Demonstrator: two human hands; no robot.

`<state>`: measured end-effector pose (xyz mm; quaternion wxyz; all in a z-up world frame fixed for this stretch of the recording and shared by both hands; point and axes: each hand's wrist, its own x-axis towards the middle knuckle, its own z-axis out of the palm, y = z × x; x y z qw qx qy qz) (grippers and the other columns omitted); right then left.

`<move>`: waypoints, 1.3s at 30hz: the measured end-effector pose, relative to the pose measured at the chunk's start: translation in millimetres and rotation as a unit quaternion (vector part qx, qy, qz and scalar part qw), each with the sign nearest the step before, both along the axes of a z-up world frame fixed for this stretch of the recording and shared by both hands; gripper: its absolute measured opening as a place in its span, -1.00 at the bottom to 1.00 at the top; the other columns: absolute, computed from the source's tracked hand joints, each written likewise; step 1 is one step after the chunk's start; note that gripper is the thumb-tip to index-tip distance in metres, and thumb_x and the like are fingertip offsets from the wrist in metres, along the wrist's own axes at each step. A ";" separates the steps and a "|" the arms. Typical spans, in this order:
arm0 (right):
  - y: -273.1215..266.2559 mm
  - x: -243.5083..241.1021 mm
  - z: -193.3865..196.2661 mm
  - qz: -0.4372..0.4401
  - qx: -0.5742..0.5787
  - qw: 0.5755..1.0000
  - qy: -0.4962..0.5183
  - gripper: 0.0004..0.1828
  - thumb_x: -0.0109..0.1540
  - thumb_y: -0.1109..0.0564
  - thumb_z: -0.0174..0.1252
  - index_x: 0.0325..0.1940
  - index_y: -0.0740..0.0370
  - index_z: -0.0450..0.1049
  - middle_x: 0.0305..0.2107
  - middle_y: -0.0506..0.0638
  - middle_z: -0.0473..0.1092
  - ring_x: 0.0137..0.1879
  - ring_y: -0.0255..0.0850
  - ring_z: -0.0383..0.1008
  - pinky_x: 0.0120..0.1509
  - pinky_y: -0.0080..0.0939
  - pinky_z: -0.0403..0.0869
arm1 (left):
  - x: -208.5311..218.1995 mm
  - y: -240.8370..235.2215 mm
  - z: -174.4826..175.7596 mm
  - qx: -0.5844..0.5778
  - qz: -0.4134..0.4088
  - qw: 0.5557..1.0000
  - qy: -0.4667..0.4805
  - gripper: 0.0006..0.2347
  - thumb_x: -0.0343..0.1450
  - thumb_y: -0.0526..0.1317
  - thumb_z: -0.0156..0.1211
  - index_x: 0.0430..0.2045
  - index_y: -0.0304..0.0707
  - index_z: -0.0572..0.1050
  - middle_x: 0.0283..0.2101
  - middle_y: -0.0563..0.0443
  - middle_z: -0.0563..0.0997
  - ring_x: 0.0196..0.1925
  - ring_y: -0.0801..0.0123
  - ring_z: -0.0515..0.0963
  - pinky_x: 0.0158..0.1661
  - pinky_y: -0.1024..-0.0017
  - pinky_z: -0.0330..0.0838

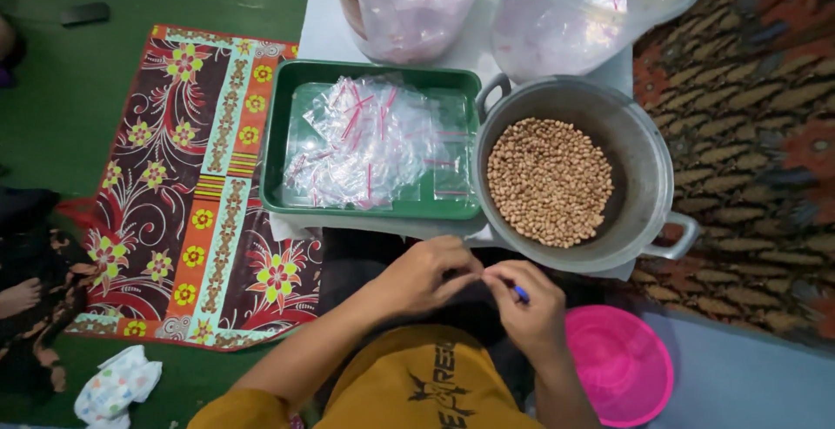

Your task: The person scoops peanuts from a metal pot using a blue plastic scoop and pours them into small clear plastic bags. The filled bags are placed into a green tray.

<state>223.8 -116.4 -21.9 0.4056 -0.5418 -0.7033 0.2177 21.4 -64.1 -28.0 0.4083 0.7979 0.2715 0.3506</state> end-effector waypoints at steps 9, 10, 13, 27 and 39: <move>1.5 -1.3 7.4 0.059 -0.001 0.998 0.021 -0.94 0.20 0.29 0.29 -0.39 0.24 0.58 -0.44 0.00 0.58 -0.31 -0.23 0.61 -0.15 -0.31 0.52 | -9.7 -0.6 -29.6 -0.068 0.000 0.998 0.002 -0.87 0.44 -0.18 0.30 -0.28 -0.23 0.68 -0.32 -0.02 0.69 -0.30 0.26 0.69 -0.23 0.40 0.52; 2.5 -0.2 4.2 0.060 0.000 0.998 0.020 -0.94 0.20 0.29 0.29 -0.39 0.24 0.58 -0.44 0.00 0.58 -0.31 -0.23 0.61 -0.15 -0.31 0.52 | -10.7 0.1 -26.4 -0.067 0.000 0.998 0.001 -0.87 0.44 -0.18 0.30 -0.28 -0.23 0.68 -0.32 -0.02 0.69 -0.30 0.26 0.69 -0.23 0.40 0.52; 2.0 3.5 -8.1 0.030 -0.054 0.997 0.044 -0.97 0.14 0.23 0.38 -0.39 0.20 0.65 -0.46 -0.03 0.61 -0.32 -0.28 0.61 -0.14 -0.34 0.51 | -13.2 2.1 -12.8 -0.109 -0.002 0.994 0.002 -0.86 0.41 -0.21 0.34 -0.24 -0.21 0.70 -0.35 0.00 0.70 -0.34 0.33 0.68 -0.28 0.47 0.49; -10.7 19.4 -35.6 -0.108 -0.240 0.955 0.137 -0.94 0.17 0.17 0.37 -0.30 0.18 0.70 -0.54 -0.15 0.53 -0.42 -0.43 0.37 -0.25 -0.42 0.37 | -26.3 196.2 84.0 -0.229 0.206 0.824 -0.475 -0.67 0.33 -0.24 0.42 -0.10 -0.32 0.46 -0.15 -0.19 0.61 -0.18 0.17 0.72 -0.06 0.24 0.70; -15.0 41.1 -48.7 -0.118 -0.263 0.953 0.099 -0.93 0.18 0.14 0.37 -0.31 0.16 0.71 -0.55 -0.17 0.53 -0.43 -0.43 0.35 -0.25 -0.39 0.38 | -34.1 128.1 -76.9 0.119 0.194 0.902 0.366 -0.40 0.16 -0.25 0.47 0.13 -0.34 0.42 0.15 -0.31 0.46 0.09 -0.20 0.45 -0.08 0.01 0.45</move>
